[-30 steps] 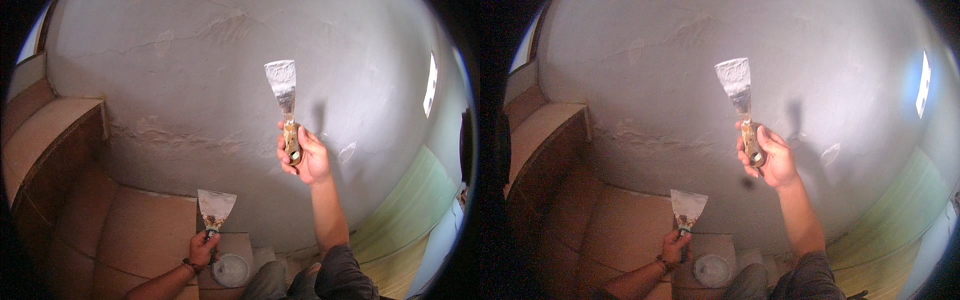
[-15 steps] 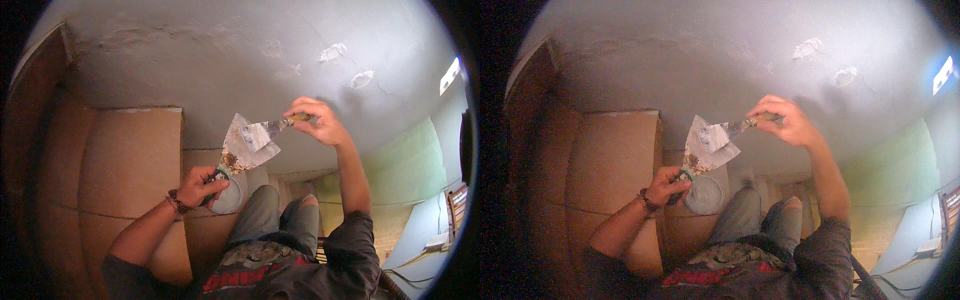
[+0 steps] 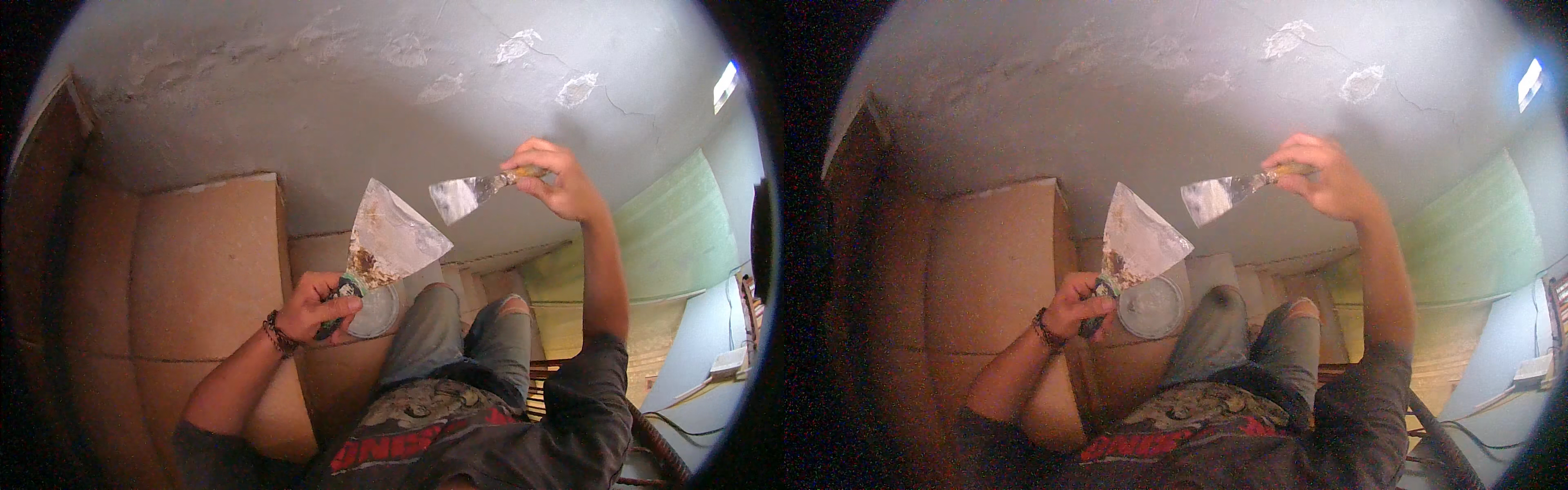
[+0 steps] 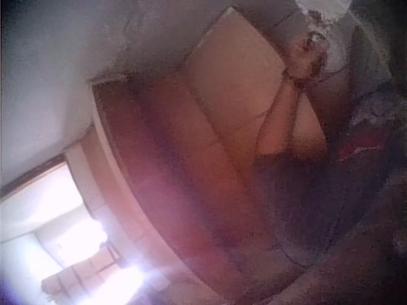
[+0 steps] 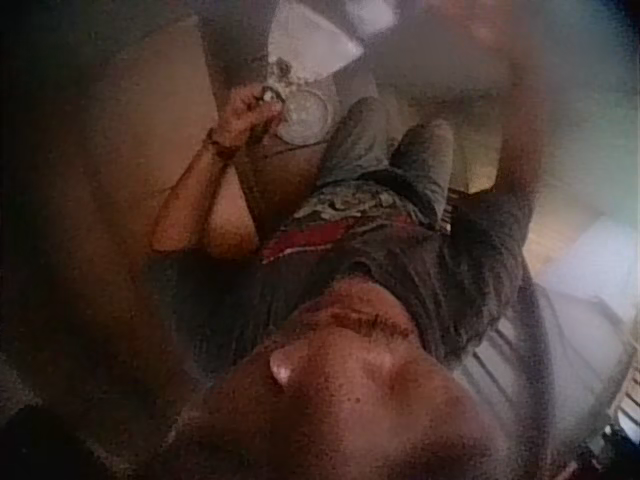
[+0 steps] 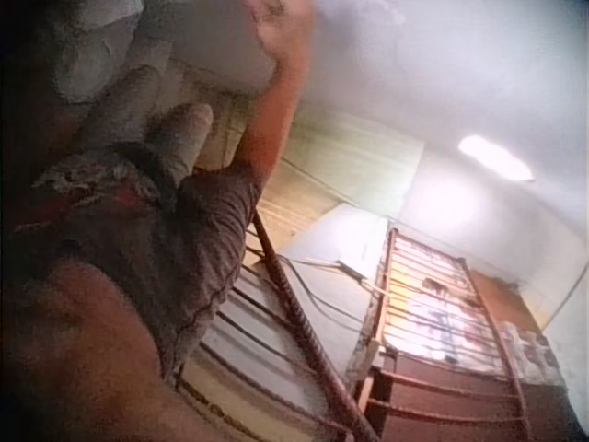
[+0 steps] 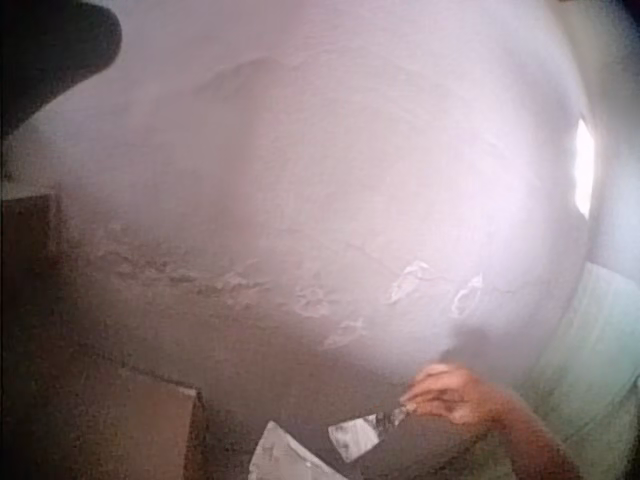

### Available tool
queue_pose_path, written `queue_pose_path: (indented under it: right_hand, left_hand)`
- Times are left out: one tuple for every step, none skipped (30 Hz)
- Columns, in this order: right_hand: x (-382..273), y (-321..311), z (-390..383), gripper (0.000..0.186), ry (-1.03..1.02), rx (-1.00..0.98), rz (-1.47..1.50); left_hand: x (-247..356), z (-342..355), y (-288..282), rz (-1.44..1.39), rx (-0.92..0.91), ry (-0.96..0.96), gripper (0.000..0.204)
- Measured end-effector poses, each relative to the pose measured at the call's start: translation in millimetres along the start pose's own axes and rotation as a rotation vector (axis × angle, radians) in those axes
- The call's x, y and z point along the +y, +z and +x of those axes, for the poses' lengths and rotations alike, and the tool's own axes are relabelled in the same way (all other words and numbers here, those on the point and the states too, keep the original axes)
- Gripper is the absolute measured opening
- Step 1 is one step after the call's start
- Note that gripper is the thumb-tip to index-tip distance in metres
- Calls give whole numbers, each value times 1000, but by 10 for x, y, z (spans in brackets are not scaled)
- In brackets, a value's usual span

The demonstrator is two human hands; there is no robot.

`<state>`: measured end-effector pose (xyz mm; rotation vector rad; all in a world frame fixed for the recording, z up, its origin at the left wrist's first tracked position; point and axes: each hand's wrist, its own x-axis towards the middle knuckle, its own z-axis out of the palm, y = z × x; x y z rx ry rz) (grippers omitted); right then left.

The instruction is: The person applies plaster to a wall using a small putty knife and a larger hawk. They scoop plaster from a container, transfer it to the hawk, and spread it onto the wall surface in smooth strokes.

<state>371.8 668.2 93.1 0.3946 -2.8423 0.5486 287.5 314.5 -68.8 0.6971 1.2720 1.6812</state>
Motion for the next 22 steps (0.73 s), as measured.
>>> queue_pose_path:
  right_hand:
    - [15, 22, -45, 22, 24, 10, 40]
    - [57, 84, -85, 21, 59, 27, 141]
    - [130, 172, -169, 21, 101, 46, 239]
    - [175, 269, -239, 20, 143, 65, 341]
    - [179, 368, -284, 20, 148, 74, 409]
    - [169, 518, -295, 21, 149, 85, 483]
    - [138, 650, -296, 21, 149, 92, 554]
    - [101, 771, -297, 21, 156, 86, 578]
    - [54, 893, -297, 22, 162, 80, 602]
    - [37, 1008, -326, 22, 170, 76, 633]
    - [80, 1119, -391, 21, 184, 76, 638]
    - [169, 1235, -456, 21, 195, 76, 639]
    - [245, 1324, -516, 21, 208, 78, 637]
    - [303, 1393, -568, 22, 196, 85, 611]
    - [326, 1440, -607, 23, 184, 93, 588]
    - [337, 1478, -651, 24, 173, 101, 565]
    - [333, 1510, -703, 26, 292, 103, 778]
    - [312, 1501, -741, 29, 412, 102, 982]
    - [298, 1491, -771, 32, 532, 101, 1188]
    - [293, 1493, -786, 34, 488, 76, 1349]
    - [309, 1508, -776, 37, 433, 53, 1508]
    - [331, 1530, -752, 41, 374, 27, 1664]
  left_hand:
    - [-22, 21, -12, 20, -6, 12, 22]
    - [-53, 50, -32, 39, -12, 25, 22]
    - [-79, 93, -27, 58, -26, 35, 23]
    - [-82, 103, -23, 56, -25, 24, 23]
    - [-86, 111, -16, 54, -24, 15, 23]
    - [-99, 118, -14, 57, -18, 4, 23]
    - [-118, 117, -14, 50, -32, 7, 23]
    - [-145, 122, -14, 44, -46, 10, 23]
    - [-178, 121, -21, 37, -61, 13, 23]
    - [-201, 109, -38, 31, -72, 18, 23]
    - [-226, 101, -58, 26, -85, 22, 23]
    - [-242, 102, -73, 21, -98, 31, 23]
    - [-245, 103, -73, -14, -82, 27, 22]
    - [-246, 101, -66, -50, -66, 22, 21]
    - [-239, 92, -56, -83, -49, 16, 20]
    - [-239, 83, -77, -100, -30, 29, 20]
    - [-246, 69, -126, -117, -11, 42, 19]
    - [-261, 75, -165, -138, 4, 60, 19]
    - [-289, 77, -192, -136, 15, 72, 19]
    - [-327, 70, -214, -134, 26, 84, 20]
    - [-335, 86, -215, -127, 35, 99, 20]
    - [-316, 83, -160, -134, 88, 104, 24]
